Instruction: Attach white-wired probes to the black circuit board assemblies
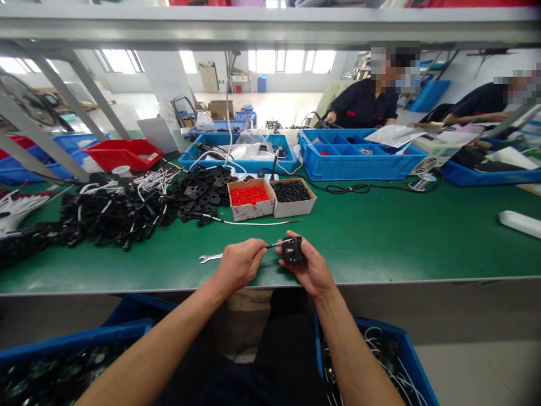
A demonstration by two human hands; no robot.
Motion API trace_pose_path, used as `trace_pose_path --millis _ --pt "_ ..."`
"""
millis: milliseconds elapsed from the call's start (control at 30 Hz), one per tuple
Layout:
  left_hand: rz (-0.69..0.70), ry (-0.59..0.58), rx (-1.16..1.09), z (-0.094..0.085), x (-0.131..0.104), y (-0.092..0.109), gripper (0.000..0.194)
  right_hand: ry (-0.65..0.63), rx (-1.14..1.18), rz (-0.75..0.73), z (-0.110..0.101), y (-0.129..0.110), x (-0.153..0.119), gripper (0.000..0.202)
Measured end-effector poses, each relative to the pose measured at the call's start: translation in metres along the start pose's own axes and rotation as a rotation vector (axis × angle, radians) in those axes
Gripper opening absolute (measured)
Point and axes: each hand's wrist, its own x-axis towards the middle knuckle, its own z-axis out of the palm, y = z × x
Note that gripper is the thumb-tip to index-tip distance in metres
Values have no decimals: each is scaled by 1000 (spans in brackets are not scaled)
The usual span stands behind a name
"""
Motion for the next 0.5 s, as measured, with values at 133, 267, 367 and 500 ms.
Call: trace_pose_path --millis 133,267,367,500 --pt "17 -10 48 -1 -1 1 23 -14 -26 2 1 0 -1 64" --pt "13 -29 81 -6 -6 2 24 -29 -33 -4 1 0 -2 65" --pt "-37 -22 36 -8 -12 2 24 -39 -70 0 2 0 -4 64" --pt "-44 -40 48 -7 -19 4 27 -65 -141 20 6 1 -5 66"
